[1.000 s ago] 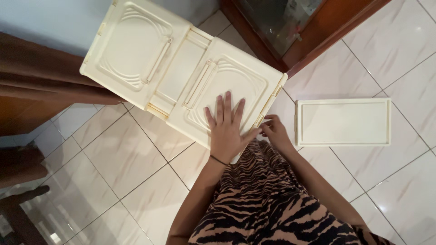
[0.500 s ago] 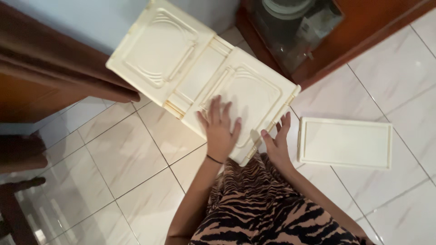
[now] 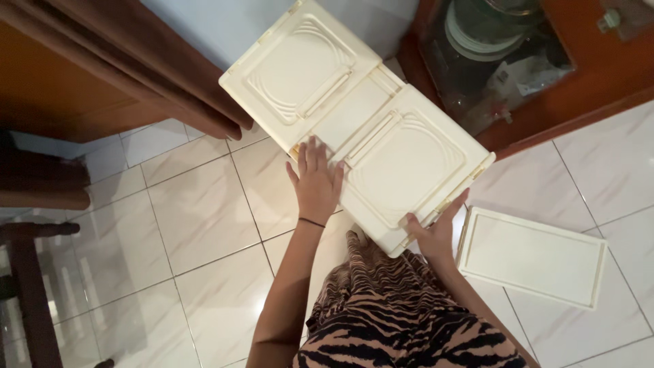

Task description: The person removes the lid from a large beige plastic storage container and places it on the floor. They then fold the container's side panels inward to collapse it flat. The person repeats this folding process with a second identical container, stacking the folded units on the floor.

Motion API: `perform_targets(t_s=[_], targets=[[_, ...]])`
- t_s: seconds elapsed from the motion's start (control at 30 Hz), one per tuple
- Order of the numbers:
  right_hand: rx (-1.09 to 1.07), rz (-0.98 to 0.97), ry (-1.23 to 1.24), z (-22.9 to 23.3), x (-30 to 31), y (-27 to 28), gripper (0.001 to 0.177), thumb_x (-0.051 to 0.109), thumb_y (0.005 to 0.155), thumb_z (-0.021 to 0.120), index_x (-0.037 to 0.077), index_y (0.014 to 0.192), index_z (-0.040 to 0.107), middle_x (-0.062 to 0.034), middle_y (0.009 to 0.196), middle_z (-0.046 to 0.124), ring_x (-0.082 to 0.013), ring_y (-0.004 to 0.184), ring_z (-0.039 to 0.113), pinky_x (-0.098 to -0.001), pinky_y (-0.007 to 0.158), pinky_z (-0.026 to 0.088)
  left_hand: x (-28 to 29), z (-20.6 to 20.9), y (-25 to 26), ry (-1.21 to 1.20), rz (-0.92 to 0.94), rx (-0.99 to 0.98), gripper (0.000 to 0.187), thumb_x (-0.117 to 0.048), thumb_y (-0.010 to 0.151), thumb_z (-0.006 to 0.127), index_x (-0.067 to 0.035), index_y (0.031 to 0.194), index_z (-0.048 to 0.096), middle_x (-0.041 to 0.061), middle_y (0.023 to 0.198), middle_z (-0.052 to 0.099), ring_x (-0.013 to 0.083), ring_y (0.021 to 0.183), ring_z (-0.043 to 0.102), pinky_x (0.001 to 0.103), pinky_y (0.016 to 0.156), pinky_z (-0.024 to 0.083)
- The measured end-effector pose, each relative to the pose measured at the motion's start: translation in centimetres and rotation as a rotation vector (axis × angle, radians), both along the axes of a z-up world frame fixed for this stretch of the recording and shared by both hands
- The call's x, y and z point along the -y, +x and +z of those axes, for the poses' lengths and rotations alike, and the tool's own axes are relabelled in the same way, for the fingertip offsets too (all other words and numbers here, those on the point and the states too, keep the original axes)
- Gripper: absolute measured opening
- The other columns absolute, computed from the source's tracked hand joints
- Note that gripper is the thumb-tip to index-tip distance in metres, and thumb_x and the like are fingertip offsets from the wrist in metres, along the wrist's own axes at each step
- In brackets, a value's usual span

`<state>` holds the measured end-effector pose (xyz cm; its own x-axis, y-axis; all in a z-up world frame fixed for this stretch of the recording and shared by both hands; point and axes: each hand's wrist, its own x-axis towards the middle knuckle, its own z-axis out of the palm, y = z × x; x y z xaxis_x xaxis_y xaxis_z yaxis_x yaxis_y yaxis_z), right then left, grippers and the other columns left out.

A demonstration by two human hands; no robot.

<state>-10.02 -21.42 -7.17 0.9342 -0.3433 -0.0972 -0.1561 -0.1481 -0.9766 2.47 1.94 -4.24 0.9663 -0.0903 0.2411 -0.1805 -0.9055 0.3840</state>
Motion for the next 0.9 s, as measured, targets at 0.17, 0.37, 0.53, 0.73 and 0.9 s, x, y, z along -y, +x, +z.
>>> perform_targets(t_s=[0.17,0.37,0.53,0.73,0.9], targets=[[0.0,0.027,0.008,-0.1,2.0,0.9,0.124,-0.001,0.082,0.068,0.006,0.158,-0.03,-0.034,0.165,0.019,-0.0382,0.137,0.051,-0.0425,0.106,0.052,0.6,0.2,-1.2,0.018,0.005,0.039,0.051,-0.043,0.101,0.054,-0.012,0.141,0.056,0.015,0.16,0.039,0.0369,0.148,0.034,0.07,0.116,0.021],[0.054,0.124,0.107,0.0,4.6,3.2,0.125,0.004,0.079,0.068,0.006,0.159,-0.029,-0.025,0.169,0.014,-0.0341,0.148,0.036,-0.0433,0.112,0.045,0.8,0.4,-1.7,0.05,-0.005,0.108,0.045,-0.039,0.1,0.058,-0.015,0.137,0.059,0.018,0.153,0.047,0.0338,0.121,0.054,0.062,0.109,0.033],[0.197,0.333,-0.052,0.8,7.5,7.3,0.123,0.0,0.08,0.073,0.007,0.166,-0.015,-0.0248,0.172,0.018,-0.0329,0.158,0.026,-0.0429,0.128,0.027,0.8,0.4,-1.9,0.13,0.0,0.126,0.046,-0.041,0.1,0.058,-0.01,0.134,0.059,0.022,0.144,0.051,0.034,0.108,0.057,0.056,0.105,0.038],[0.129,0.593,-0.113,1.9,10.9,14.3,0.126,-0.001,0.077,0.076,0.011,0.167,-0.011,-0.0171,0.176,0.01,-0.0274,0.161,0.014,-0.0395,0.128,0.017,0.5,0.1,-3.6,0.159,0.008,0.099,0.047,-0.038,0.102,0.056,-0.009,0.138,0.058,0.02,0.14,0.055,0.0348,0.11,0.057,0.054,0.103,0.038],[0.03,0.698,-0.138,3.1,11.1,19.5,0.121,0.001,0.08,0.074,0.014,0.168,-0.008,-0.0133,0.177,0.008,-0.0249,0.159,0.014,-0.0367,0.125,0.02,-0.2,-0.5,-4.6,0.165,0.01,0.075,0.051,-0.036,0.104,0.053,-0.01,0.147,0.053,0.016,0.15,0.051,0.0378,0.121,0.05,0.053,0.102,0.039]])
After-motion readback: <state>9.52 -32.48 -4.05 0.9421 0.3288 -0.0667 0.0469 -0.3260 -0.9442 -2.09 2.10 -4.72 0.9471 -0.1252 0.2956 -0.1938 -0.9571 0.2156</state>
